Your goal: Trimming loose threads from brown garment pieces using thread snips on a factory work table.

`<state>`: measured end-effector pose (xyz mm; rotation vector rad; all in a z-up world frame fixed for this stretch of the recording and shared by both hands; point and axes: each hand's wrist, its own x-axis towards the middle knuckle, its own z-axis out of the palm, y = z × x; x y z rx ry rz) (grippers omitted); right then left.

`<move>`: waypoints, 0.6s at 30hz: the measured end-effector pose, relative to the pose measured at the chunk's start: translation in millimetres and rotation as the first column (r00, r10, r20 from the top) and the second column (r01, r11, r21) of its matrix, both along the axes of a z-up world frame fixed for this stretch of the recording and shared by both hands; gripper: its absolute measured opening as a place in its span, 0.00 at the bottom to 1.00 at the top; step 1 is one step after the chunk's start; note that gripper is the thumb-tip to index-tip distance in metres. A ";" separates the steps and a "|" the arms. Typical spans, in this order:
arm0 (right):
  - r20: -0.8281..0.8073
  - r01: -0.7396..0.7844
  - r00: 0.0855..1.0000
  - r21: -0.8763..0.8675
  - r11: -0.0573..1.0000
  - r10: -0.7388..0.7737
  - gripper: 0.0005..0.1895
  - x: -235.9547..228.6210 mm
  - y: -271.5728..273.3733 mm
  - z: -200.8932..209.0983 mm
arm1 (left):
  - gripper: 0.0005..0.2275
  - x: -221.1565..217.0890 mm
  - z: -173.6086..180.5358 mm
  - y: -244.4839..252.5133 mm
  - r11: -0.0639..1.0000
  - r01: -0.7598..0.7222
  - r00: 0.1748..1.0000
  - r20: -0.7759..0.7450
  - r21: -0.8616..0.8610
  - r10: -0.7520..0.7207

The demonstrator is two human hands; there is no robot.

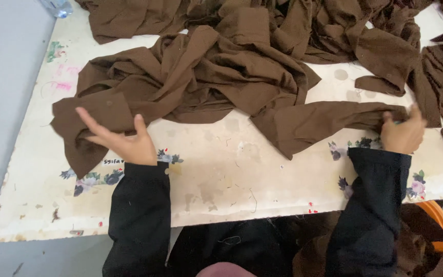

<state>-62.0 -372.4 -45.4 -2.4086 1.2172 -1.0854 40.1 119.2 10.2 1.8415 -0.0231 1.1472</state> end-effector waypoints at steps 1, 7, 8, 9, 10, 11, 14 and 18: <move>-0.056 -0.091 0.994 0.021 0.996 0.092 0.20 -3.1 -3.3 -4.5 | 0.33 -2.5 2.1 -1.4 0.999 0.037 0.996 -0.079 -0.017 -0.039; 0.302 -0.148 0.937 -0.119 0.982 0.178 0.21 -3.9 15.1 10.6 | 0.39 1.0 -10.4 -3.4 0.995 0.033 0.951 -0.308 0.092 -0.003; 0.464 -0.124 0.846 -0.309 0.943 0.263 0.24 -3.3 21.5 18.1 | 0.39 3.9 -14.8 -3.0 0.979 -0.042 0.943 -0.317 0.197 0.105; 0.469 -0.128 0.840 -0.313 0.941 0.271 0.24 -6.8 33.5 28.4 | 0.39 5.0 -11.8 -0.7 0.980 -0.051 0.944 -0.311 0.193 0.111; 0.458 -0.062 0.848 -0.416 0.907 0.268 0.24 -10.4 45.5 38.4 | 0.38 6.1 -8.8 1.5 0.959 -0.120 0.939 -0.285 0.256 0.193; 0.443 0.002 0.858 -0.511 0.860 0.261 0.24 -16.8 58.4 46.7 | 0.37 5.9 -7.0 4.5 0.930 -0.185 0.927 -0.259 0.318 0.273; 0.659 -0.366 0.659 0.702 0.611 -0.362 0.06 9.8 113.3 99.5 | 0.39 6.2 6.3 11.7 0.888 0.203 0.755 -0.643 0.412 0.126; 0.166 -0.864 0.479 -0.081 0.497 0.862 0.23 16.7 143.4 24.0 | 0.30 38.4 -55.7 27.2 0.777 0.396 0.545 -0.806 0.489 0.230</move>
